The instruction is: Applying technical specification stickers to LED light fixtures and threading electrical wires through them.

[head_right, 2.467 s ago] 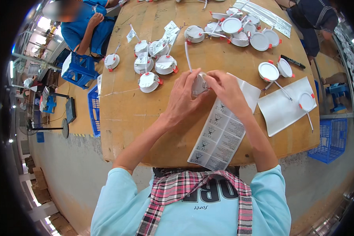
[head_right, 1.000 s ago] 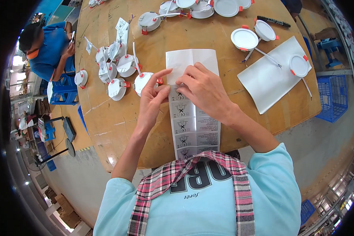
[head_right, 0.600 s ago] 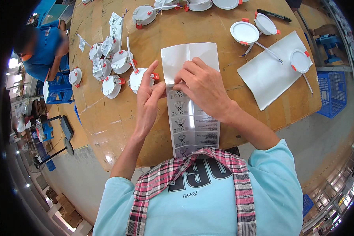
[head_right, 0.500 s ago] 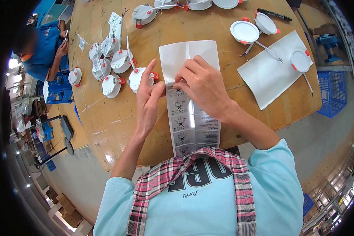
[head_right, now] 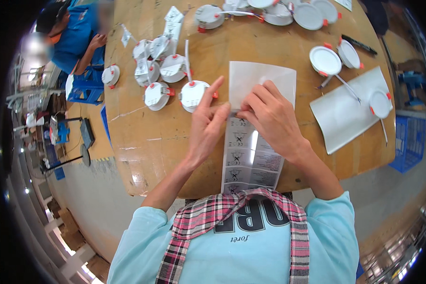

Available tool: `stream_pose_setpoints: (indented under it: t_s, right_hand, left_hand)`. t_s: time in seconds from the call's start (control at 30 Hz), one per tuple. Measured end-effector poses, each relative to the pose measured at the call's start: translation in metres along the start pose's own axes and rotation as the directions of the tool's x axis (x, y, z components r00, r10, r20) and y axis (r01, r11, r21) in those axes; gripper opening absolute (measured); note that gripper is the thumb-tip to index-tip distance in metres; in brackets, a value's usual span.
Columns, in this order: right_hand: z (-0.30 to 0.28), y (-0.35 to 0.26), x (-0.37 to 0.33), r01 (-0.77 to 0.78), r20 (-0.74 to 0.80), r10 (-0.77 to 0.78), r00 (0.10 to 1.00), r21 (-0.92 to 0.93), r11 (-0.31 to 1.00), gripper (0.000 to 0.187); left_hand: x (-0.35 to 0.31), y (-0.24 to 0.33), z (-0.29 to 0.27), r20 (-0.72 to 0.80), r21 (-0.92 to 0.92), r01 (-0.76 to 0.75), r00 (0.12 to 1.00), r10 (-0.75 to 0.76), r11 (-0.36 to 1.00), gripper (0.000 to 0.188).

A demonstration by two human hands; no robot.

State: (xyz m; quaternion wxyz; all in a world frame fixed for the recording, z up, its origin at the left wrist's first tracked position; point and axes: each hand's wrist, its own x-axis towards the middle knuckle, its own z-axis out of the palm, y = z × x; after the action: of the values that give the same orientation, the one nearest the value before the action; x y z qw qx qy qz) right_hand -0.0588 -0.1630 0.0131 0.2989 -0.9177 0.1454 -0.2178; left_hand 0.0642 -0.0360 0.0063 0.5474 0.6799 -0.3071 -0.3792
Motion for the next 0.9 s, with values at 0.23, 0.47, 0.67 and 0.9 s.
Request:
stream_pose_setpoints:
  t_s: [0.23,0.47,0.67,0.9]
  right_hand:
    - [0.007,-0.004,0.0,0.004,-0.064,-0.003,0.998,0.011,1.0,0.019]
    - [0.004,-0.002,0.001,0.003,-0.05,-0.003,0.999,0.005,1.0,0.021]
    - [0.0,-0.003,0.002,-0.02,0.002,0.02,1.0,0.029,0.999,0.023]
    - [-0.004,-0.001,0.004,0.073,0.042,-0.072,0.997,-0.015,0.997,0.024]
  left_hand:
    - [-0.001,0.002,0.002,-0.031,-0.052,0.006,0.999,-0.007,0.999,0.055]
    - [-0.001,0.003,0.005,-0.062,-0.011,-0.097,0.993,0.096,0.995,0.057]
    - [-0.001,0.006,0.004,-0.039,-0.056,-0.027,0.999,0.025,0.998,0.057]
    - [0.007,-0.007,0.001,-0.049,-0.024,-0.005,0.999,0.004,1.0,0.054]
